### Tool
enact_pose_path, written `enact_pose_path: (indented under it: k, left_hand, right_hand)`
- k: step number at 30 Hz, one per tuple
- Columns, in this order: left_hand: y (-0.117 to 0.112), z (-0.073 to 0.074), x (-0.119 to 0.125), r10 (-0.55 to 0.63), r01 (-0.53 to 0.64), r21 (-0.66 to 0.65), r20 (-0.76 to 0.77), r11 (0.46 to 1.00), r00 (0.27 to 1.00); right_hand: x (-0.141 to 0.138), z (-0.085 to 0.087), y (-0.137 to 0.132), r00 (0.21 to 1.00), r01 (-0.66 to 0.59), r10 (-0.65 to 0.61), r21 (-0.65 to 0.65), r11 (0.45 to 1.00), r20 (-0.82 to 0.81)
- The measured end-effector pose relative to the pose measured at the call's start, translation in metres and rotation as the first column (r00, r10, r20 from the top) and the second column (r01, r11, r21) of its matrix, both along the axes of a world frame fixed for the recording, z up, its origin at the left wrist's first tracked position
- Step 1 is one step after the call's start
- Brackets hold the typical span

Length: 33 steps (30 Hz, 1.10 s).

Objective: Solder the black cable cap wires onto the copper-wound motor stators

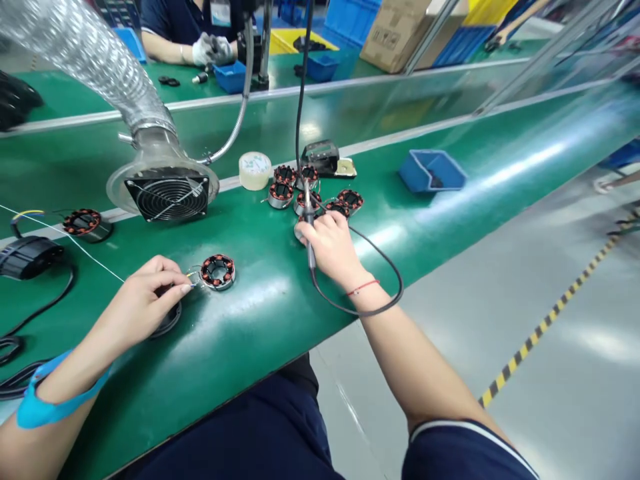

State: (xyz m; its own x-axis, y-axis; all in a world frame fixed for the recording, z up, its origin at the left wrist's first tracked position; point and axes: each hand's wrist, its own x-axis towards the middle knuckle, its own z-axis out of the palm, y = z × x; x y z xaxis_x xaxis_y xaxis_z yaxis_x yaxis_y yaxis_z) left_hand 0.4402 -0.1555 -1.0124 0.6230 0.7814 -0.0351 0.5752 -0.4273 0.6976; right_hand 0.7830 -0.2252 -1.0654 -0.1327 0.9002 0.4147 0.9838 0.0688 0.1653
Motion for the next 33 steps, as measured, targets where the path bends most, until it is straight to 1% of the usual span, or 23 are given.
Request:
enact_pose_path:
  k: [2,3,5,7,9,10,12,14,16,18,20,23,26,28,30,33]
  left_hand:
    - [-0.001,0.001,0.001,0.004,-0.004,-0.030,-0.017,1.000,1.000]
    - [-0.002,0.002,0.002,0.004,-0.006,-0.051,-0.027,0.999,1.000]
    - [-0.003,0.004,0.003,0.002,-0.006,-0.087,-0.043,0.996,0.999]
    - [-0.005,0.005,0.004,0.003,-0.008,-0.108,-0.047,0.994,0.999]
    - [-0.006,0.006,0.004,0.005,-0.011,-0.114,-0.056,0.993,0.998]
    - [-0.006,0.005,0.004,0.004,-0.012,-0.115,-0.065,0.993,0.998]
    - [-0.007,0.005,0.004,0.003,-0.013,-0.113,-0.086,0.994,0.996]
    - [-0.008,0.006,0.005,0.010,-0.021,-0.110,-0.102,0.994,0.995]
    - [-0.010,0.006,0.006,0.022,-0.034,-0.119,-0.104,0.992,0.994]
    - [-0.011,0.006,0.006,0.037,-0.050,-0.134,-0.101,0.990,0.994]
    - [-0.012,0.005,0.005,0.047,-0.060,-0.138,-0.092,0.989,0.995]
    - [-0.013,0.002,0.005,0.053,-0.065,-0.133,-0.089,0.989,0.995]
    - [-0.012,0.000,0.005,0.058,-0.073,-0.146,-0.102,0.987,0.993]
    - [-0.011,-0.001,0.005,0.062,-0.078,-0.148,-0.106,0.986,0.992]
    - [-0.011,0.000,0.005,0.061,-0.076,-0.139,-0.105,0.987,0.993]
    - [-0.010,0.002,0.005,0.057,-0.068,-0.124,-0.094,0.990,0.994]
  right_hand:
    - [-0.011,0.013,-0.002,0.987,-0.139,0.147,0.127,0.982,-0.057]
    - [-0.018,0.023,-0.001,0.976,-0.181,0.201,0.195,0.964,-0.088]
    - [-0.033,0.048,0.006,0.949,-0.231,0.283,0.300,0.925,-0.141]
    - [-0.046,0.074,0.023,0.930,-0.269,0.336,0.346,0.899,-0.150]
    - [-0.057,0.097,0.053,0.928,-0.298,0.354,0.336,0.894,-0.119]
    - [-0.062,0.107,0.071,0.933,-0.300,0.346,0.314,0.901,-0.101]
    - [-0.070,0.121,0.113,0.952,-0.271,0.295,0.235,0.933,-0.075]
    - [-0.076,0.129,0.157,0.970,-0.230,0.237,0.117,0.966,-0.051]
    - [-0.083,0.133,0.199,0.983,-0.183,0.182,-0.030,0.983,-0.038]
    - [-0.089,0.132,0.234,0.993,-0.114,0.109,-0.149,0.982,-0.044]
    - [-0.095,0.127,0.262,0.998,-0.056,0.047,-0.206,0.977,-0.049]
    - [-0.100,0.109,0.292,0.999,-0.003,-0.011,-0.255,0.967,-0.053]
    - [-0.101,0.089,0.307,0.994,0.036,-0.068,-0.328,0.944,-0.088]
    - [-0.099,0.082,0.311,0.987,0.039,-0.094,-0.376,0.926,-0.129]
    - [-0.097,0.083,0.309,0.977,0.024,-0.102,-0.386,0.922,-0.185]
    - [-0.092,0.097,0.290,0.953,-0.037,-0.055,-0.296,0.955,-0.297]
